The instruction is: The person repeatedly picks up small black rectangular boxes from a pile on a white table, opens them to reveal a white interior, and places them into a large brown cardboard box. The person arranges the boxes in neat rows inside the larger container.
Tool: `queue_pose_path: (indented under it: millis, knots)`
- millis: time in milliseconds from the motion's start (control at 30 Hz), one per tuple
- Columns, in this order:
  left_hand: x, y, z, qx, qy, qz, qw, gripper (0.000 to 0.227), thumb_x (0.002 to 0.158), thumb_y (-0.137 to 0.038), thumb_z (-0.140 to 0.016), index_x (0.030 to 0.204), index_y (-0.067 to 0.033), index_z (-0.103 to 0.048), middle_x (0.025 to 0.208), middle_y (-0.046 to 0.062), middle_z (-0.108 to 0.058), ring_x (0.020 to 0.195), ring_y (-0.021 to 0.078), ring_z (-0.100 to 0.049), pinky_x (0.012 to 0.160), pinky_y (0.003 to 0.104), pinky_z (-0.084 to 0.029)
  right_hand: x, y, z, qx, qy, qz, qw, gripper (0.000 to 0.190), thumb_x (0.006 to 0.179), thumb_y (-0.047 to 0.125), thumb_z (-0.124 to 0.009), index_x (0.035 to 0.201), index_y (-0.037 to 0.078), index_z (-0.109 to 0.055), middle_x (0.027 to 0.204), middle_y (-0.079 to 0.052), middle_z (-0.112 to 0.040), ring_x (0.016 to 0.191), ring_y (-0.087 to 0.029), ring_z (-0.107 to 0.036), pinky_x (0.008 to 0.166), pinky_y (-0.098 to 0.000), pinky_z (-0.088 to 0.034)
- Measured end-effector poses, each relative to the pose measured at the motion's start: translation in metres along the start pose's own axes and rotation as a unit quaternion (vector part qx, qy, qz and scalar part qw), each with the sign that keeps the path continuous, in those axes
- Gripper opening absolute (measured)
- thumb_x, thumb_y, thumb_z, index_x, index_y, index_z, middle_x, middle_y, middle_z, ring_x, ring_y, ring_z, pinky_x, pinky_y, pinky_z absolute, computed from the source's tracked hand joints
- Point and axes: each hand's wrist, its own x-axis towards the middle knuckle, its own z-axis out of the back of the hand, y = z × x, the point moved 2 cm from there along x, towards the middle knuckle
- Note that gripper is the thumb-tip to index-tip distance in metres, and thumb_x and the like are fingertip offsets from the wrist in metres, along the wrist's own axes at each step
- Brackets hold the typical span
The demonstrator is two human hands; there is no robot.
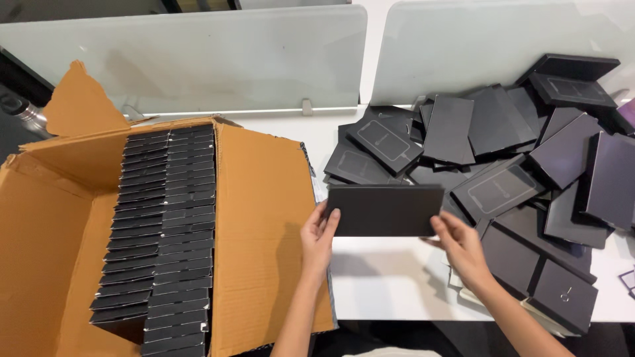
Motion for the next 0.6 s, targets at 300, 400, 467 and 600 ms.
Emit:
queue_pose_path:
  millis: [300,400,467,600]
  knots:
    - [-0.008,-0.045,-0.027,0.381,0.132,-0.082,0.911,0.035,0.081,-0.021,-0.081,0.113,-0.0086,-0.077,0.101,0.015,-0.078,0.086,0.0252,-0.076,0.076,0.035,-0.058,-0.027,0.059,-0.038,-0.265,0.01,0.287,0.921,0.065,0.09,0.023,-0.07,0.147,0.002,-0.046,0.153,-0.026,-0.045,0.134,-0.039,-0.05,0.102,-0.0459,-0.049]
    - [-0.007,-0.032,-0.028,0.42,0.168,-0.096,0.887,0.035,0.081,-0.02,-0.082,0.114,-0.0064,-0.077,0.099,0.019,-0.076,0.088,0.0311,-0.075,0.079,0.038,-0.058,-0.028,0.075,-0.054,-0.33,0.075,0.41,0.847,0.047,0.089,0.018,-0.072,0.134,0.008,-0.061,0.138,-0.015,-0.065,0.124,-0.034,-0.064,0.1,-0.043,-0.054]
    - [-0.009,-0.022,-0.026,0.431,0.175,-0.102,0.879,0.033,0.082,-0.016,-0.079,0.113,-0.0068,-0.078,0.1,0.019,-0.076,0.089,0.0324,-0.074,0.079,0.039,-0.058,-0.024,0.071,-0.065,-0.365,0.117,0.342,0.858,0.041,0.09,0.017,-0.072,0.13,0.01,-0.066,0.127,-0.013,-0.069,0.111,-0.03,-0.069,0.09,-0.0387,-0.058]
    - [-0.008,-0.016,-0.027,0.463,0.178,-0.104,0.862,0.031,0.085,-0.013,-0.076,0.115,-0.007,-0.078,0.101,0.019,-0.076,0.089,0.0342,-0.073,0.08,0.041,-0.056,-0.012,0.067,-0.071,-0.365,0.158,0.37,0.84,0.037,0.089,0.012,-0.07,0.126,0.006,-0.07,0.115,-0.014,-0.073,0.101,-0.03,-0.071,0.083,-0.037,-0.059]
